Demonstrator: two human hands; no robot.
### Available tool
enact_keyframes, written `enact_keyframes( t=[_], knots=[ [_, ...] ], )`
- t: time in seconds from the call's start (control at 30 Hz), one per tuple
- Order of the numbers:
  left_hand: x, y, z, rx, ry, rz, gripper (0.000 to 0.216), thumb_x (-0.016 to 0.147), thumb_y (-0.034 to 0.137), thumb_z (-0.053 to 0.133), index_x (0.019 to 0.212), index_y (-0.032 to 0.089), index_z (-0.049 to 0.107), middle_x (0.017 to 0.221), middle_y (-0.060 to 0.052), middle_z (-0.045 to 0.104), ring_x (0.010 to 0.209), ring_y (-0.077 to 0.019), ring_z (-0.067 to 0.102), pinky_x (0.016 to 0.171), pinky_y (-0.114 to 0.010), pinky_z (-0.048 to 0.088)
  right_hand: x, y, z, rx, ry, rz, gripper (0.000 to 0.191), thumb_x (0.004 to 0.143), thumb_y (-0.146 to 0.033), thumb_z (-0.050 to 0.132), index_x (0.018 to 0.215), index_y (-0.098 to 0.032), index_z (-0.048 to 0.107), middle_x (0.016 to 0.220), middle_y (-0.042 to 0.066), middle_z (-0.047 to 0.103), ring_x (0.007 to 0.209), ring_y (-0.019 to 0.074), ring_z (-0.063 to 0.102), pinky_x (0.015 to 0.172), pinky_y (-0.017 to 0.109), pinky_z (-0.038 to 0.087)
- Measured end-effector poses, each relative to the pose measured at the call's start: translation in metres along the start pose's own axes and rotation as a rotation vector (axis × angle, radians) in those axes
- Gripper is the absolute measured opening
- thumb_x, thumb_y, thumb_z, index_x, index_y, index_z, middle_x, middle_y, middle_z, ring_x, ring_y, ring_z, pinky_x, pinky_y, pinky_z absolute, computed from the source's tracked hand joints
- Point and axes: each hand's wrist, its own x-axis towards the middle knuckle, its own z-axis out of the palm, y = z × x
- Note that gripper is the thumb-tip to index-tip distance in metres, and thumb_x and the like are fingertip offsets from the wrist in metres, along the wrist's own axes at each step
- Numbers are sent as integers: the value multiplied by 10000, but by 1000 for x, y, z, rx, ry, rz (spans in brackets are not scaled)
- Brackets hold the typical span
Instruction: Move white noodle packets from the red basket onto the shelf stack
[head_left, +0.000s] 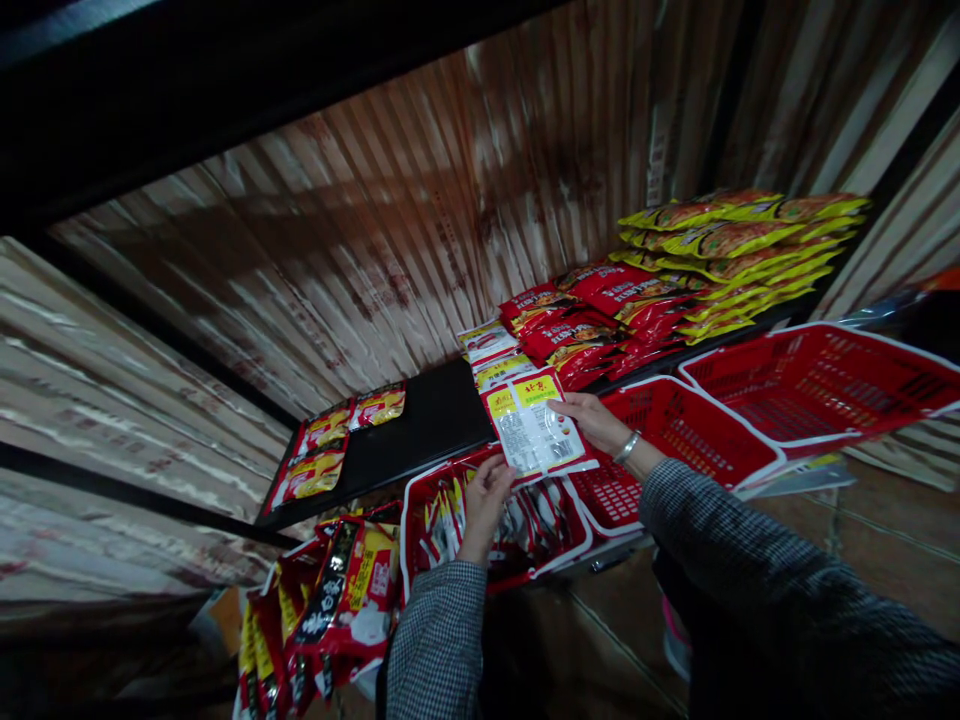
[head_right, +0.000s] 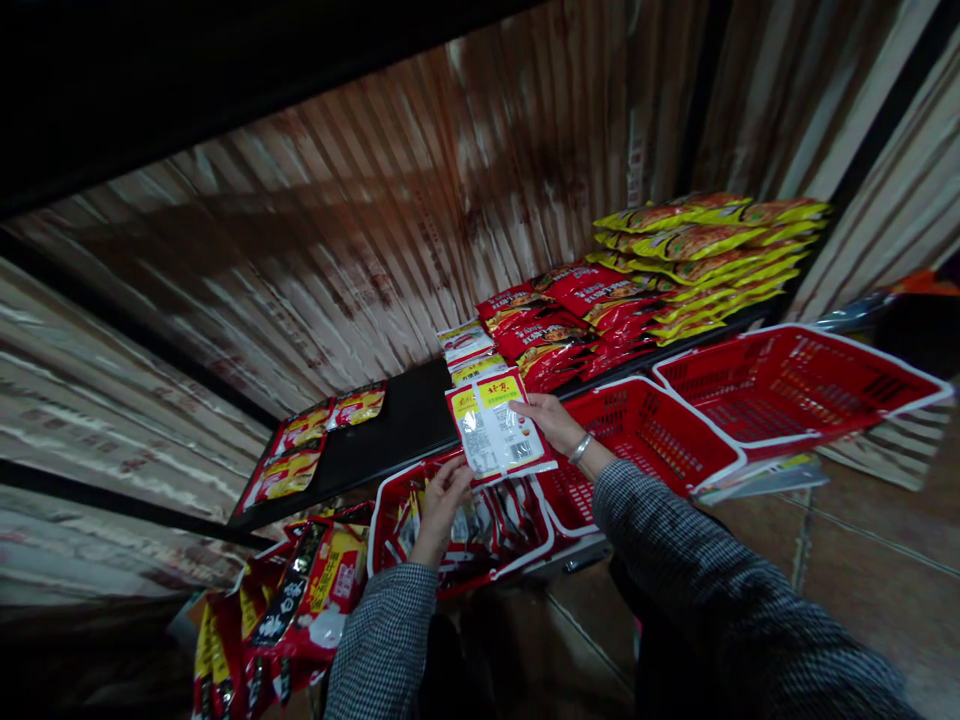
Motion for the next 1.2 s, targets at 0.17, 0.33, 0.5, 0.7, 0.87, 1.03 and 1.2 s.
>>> enact_keyframes(
  t=[0.17,0.33,0.5,0.7,0.87,1.03,1.2],
  knots=[
    [4,-1,4,-125,-28,12,551,483,408,856,934,133,703,927,-113,735,872,-231,686,851,-364,503,-2,8,8,-8,-64,18,255,619,-340,807,774,-157,720,732,47,748,585,157,675,612,267,543],
    [4,-1,10,-149,-63,-1,525,427,334,883,873,123,705,852,-103,747,889,-261,690,910,-405,483,-3,12,13,-23,-68,57,248,650,-335,789,807,-156,720,758,49,751,600,159,680,622,273,547],
    [0,-1,11,-93,-108,-29,527,426,319,886,878,118,704,862,-105,751,823,-260,700,853,-409,514,-2,3,11,11,18,54,209,768,-365,696,797,-159,706,821,77,753,741,200,709,735,322,561],
    [-3,-2,13,-55,-174,-46,516,458,329,877,897,115,709,930,-115,746,829,-247,698,844,-390,520,-1,-5,3,14,101,57,165,702,-314,750,708,-159,695,753,70,749,741,228,714,735,336,568],
    [-4,-3,14,-47,-176,-38,532,450,336,879,905,113,714,886,-113,749,807,-245,698,817,-378,526,-2,-8,3,25,93,57,186,691,-334,754,704,-157,698,750,70,750,711,222,713,718,335,569],
    [-7,-2,13,-28,-183,-82,543,396,347,893,857,119,719,833,-95,751,740,-229,696,784,-363,531,-3,-8,0,32,100,49,220,652,-347,779,731,-154,711,767,70,755,705,223,712,729,342,568],
    [-8,-4,13,-31,-177,-63,541,411,360,888,866,118,723,835,-95,751,720,-216,692,758,-345,535,1,-5,-7,-13,117,26,296,583,-411,806,700,-159,704,721,70,746,706,241,704,705,366,559]
  ],
)
